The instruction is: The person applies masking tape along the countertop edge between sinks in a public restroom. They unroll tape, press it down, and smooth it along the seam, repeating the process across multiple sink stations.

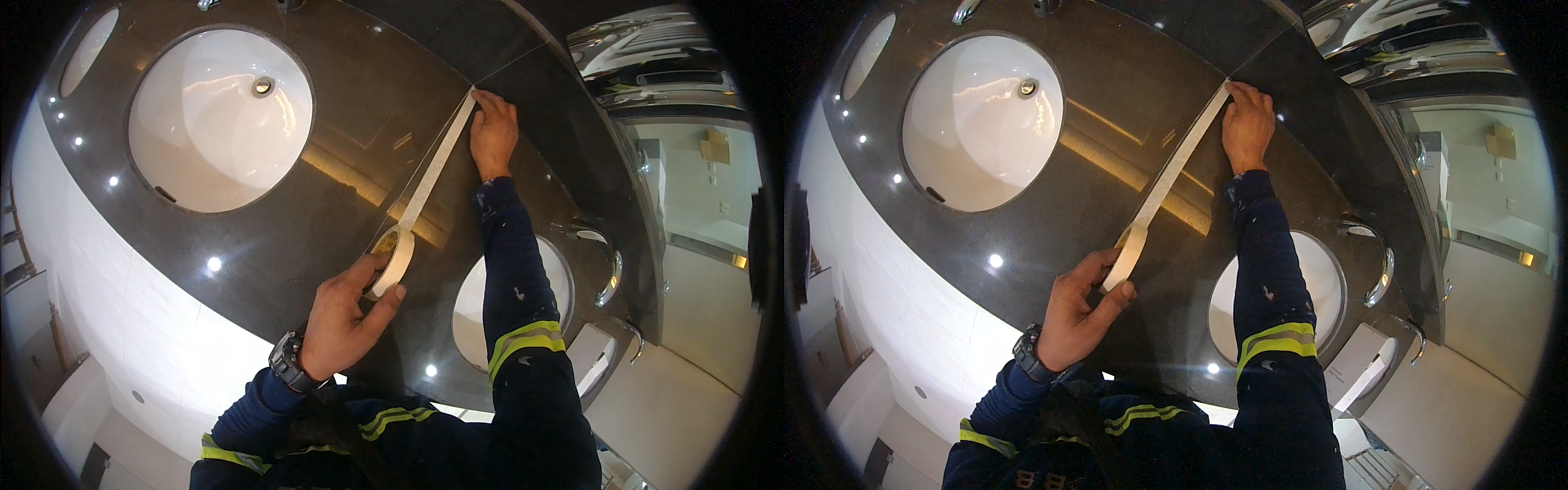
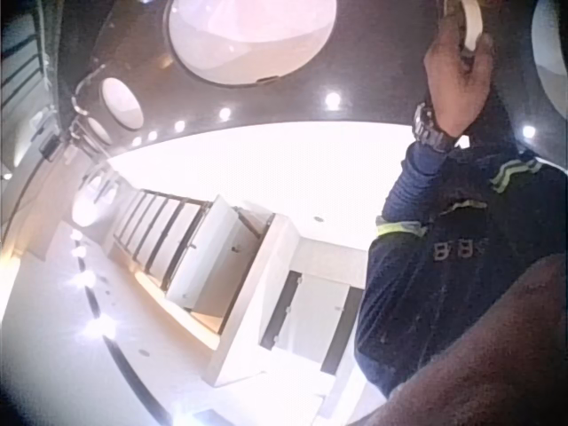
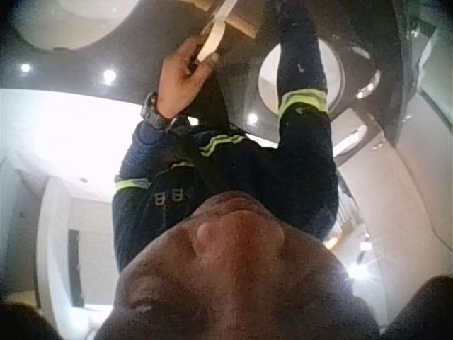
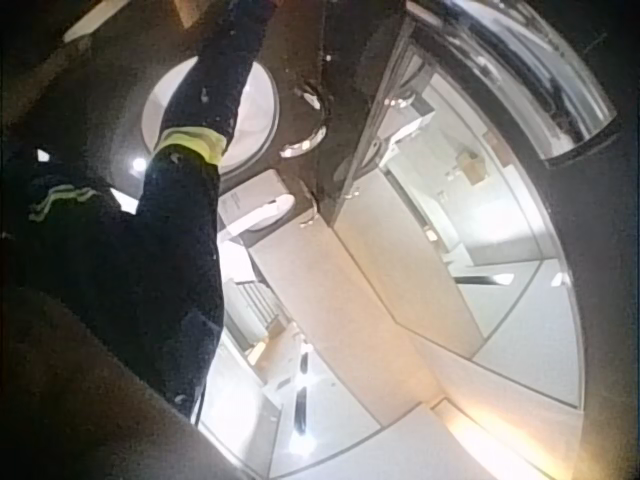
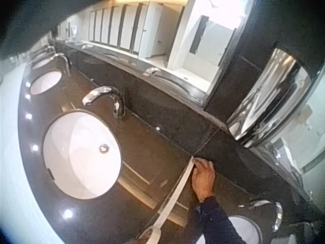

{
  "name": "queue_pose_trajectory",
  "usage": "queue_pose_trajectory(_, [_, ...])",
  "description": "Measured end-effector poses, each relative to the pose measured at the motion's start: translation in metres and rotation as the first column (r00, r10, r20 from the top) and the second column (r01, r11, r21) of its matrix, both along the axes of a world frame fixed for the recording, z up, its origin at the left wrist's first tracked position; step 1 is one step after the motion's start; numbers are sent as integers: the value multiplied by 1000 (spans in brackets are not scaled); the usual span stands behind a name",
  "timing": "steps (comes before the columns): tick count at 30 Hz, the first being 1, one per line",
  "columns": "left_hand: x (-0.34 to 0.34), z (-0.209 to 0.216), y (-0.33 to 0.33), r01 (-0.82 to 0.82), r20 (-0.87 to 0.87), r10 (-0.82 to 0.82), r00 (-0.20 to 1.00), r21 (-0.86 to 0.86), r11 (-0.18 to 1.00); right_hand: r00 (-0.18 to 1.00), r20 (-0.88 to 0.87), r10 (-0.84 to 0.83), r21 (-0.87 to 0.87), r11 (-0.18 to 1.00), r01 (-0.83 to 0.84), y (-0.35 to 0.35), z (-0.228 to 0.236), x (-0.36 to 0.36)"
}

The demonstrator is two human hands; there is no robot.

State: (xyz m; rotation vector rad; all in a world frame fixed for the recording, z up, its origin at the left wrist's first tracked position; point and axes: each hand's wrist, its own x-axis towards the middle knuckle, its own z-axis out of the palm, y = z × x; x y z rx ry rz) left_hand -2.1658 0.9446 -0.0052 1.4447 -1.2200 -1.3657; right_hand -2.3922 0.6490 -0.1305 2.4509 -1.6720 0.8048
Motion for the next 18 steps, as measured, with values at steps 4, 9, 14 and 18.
queue_pose_trajectory(4, [-1, 1, 0, -8, -15, 8, 1000, 16, 1000, 999, -43, -18, -4, 1000, 18, -1, -3, -2])
queue_pose_trajectory(9, [-2, 1, 1, -20, -6, 20, 1000, 13, 1000, 999, -37, -5, -17, 1000, 4, 0, -1, 1])
queue_pose_trajectory(14, [0, -1, 1, 6, 5, -6, 1000, 35, 999, 998, -35, -45, -29, 999, 44, -1, -1, 1])
queue_pose_trajectory(18, [-1, -3, 2, 2, 0, -2, 1000, 35, 999, 995, -50, -81, -12, 997, 80, 1, -1, 3])
